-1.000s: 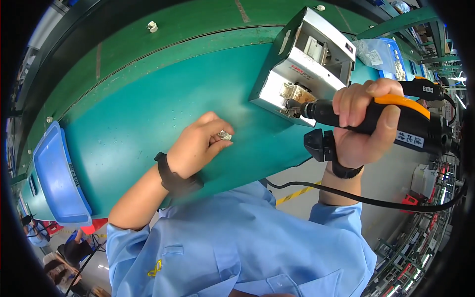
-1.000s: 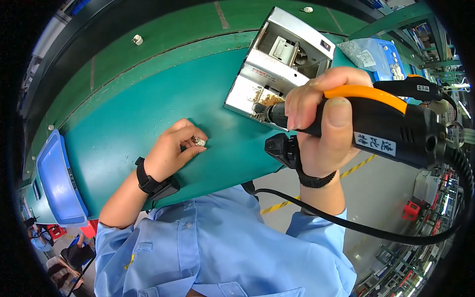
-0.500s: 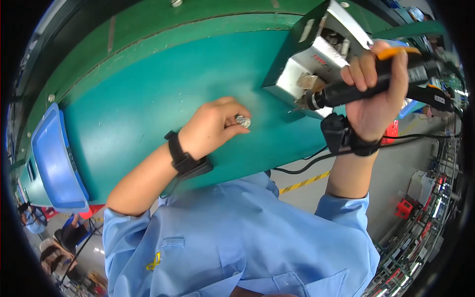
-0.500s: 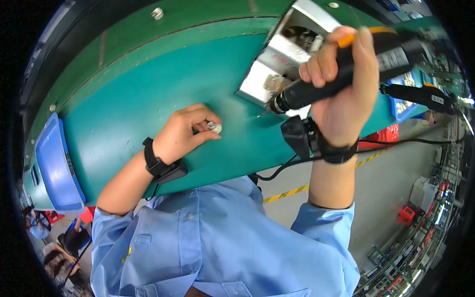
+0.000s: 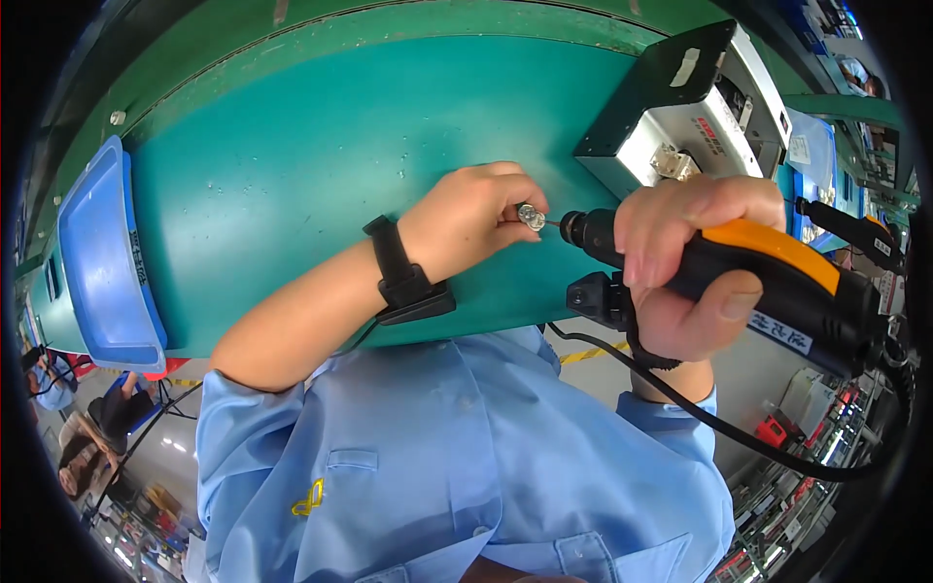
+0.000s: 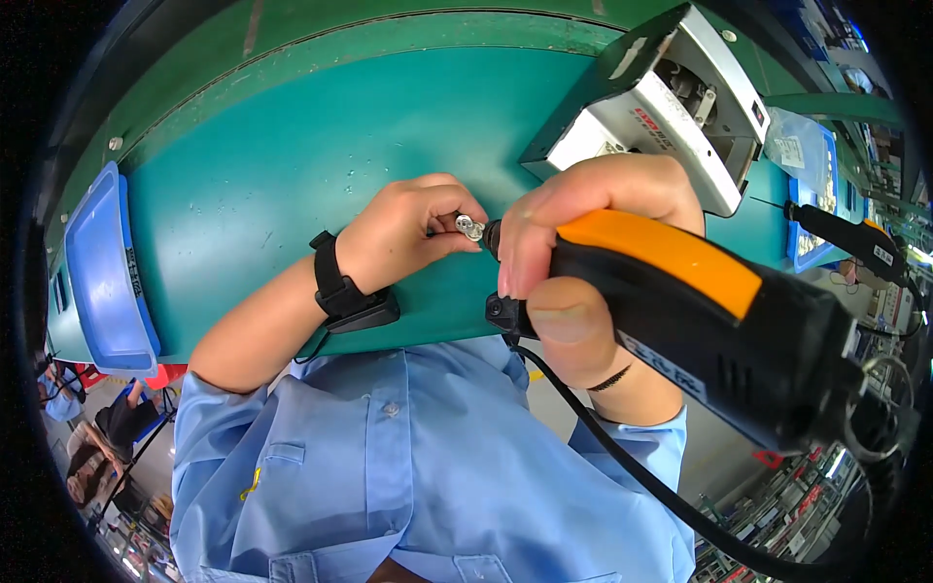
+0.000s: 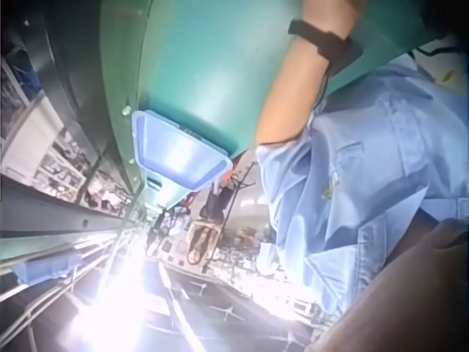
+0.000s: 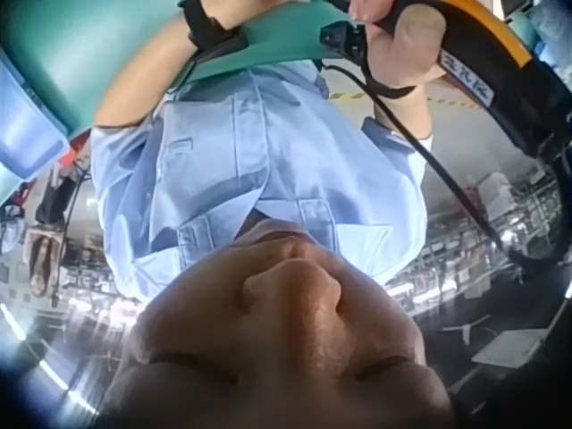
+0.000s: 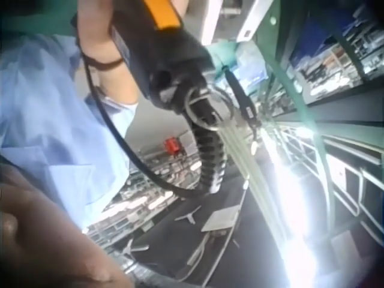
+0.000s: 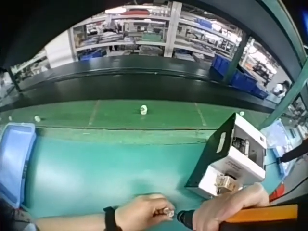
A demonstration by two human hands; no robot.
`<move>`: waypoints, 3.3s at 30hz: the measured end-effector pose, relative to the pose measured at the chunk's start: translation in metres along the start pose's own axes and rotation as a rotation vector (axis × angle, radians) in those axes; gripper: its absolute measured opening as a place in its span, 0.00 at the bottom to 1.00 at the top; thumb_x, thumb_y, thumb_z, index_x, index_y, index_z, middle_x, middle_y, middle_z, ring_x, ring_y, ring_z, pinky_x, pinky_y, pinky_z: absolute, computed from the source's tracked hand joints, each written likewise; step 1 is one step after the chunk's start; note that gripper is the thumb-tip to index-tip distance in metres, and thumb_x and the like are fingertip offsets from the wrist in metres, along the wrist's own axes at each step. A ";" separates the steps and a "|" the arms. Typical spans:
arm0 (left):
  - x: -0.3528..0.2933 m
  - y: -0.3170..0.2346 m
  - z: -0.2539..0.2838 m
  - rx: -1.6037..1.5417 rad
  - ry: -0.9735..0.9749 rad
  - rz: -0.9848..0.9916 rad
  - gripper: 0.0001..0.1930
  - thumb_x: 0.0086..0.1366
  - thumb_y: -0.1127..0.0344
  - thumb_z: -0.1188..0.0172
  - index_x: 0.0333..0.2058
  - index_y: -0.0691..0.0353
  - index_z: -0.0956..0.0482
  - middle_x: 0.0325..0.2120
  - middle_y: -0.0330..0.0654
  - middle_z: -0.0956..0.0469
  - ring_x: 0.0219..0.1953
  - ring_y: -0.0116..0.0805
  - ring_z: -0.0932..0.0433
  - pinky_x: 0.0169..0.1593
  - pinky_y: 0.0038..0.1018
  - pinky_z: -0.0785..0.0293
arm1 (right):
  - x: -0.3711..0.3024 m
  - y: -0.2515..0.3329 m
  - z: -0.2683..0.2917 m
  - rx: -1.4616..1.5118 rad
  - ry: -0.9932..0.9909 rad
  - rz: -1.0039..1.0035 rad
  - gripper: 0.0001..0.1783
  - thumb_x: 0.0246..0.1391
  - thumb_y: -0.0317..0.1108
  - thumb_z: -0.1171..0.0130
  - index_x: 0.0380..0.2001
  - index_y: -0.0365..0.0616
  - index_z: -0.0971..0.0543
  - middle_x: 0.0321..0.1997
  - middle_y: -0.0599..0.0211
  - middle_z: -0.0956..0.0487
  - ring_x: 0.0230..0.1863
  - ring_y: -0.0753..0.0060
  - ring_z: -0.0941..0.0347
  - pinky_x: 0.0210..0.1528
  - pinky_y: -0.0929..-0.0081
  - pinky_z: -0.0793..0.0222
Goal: The person picks up a small component, places it into a metal fixture, and uses a power screwdriver to drive a screw into it before placing it on a conveyor belt.
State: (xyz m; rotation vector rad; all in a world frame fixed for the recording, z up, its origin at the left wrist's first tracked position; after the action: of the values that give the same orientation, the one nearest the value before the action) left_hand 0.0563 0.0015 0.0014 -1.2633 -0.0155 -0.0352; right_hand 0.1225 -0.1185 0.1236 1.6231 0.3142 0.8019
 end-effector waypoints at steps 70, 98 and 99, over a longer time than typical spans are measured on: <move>-0.008 -0.016 0.008 -0.015 -0.038 0.054 0.12 0.52 0.76 0.36 0.37 0.61 0.20 0.36 0.41 0.25 0.31 0.39 0.23 0.37 0.32 0.25 | 0.006 -0.006 0.002 0.178 0.068 0.009 0.30 0.57 0.62 0.52 0.40 0.42 0.36 0.18 0.75 0.35 0.17 0.80 0.40 0.24 0.80 0.42; -0.002 -0.004 -0.001 0.096 -0.060 -0.075 0.11 0.49 0.76 0.35 0.34 0.62 0.20 0.29 0.45 0.25 0.32 0.45 0.23 0.36 0.36 0.27 | 0.001 -0.002 0.009 0.225 0.145 0.206 0.29 0.59 0.62 0.55 0.41 0.43 0.36 0.18 0.75 0.35 0.16 0.81 0.41 0.23 0.81 0.45; -0.002 -0.004 -0.001 0.096 -0.059 -0.075 0.11 0.49 0.76 0.35 0.34 0.62 0.20 0.29 0.45 0.25 0.32 0.45 0.23 0.36 0.36 0.27 | 0.000 -0.004 0.008 0.225 0.134 0.197 0.29 0.59 0.62 0.55 0.41 0.43 0.36 0.18 0.75 0.35 0.16 0.81 0.41 0.23 0.80 0.44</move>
State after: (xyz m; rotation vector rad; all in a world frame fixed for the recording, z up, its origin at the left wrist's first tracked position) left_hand 0.0541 -0.0009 0.0045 -1.1673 -0.1149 -0.0613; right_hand 0.1289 -0.1233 0.1195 1.8343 0.3533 1.0583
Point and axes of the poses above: each hand's wrist, its own x-axis towards the middle knuckle, its own z-axis out of the back of the hand, y = z × x, the point moved 4 cm from there along x, towards the middle knuckle
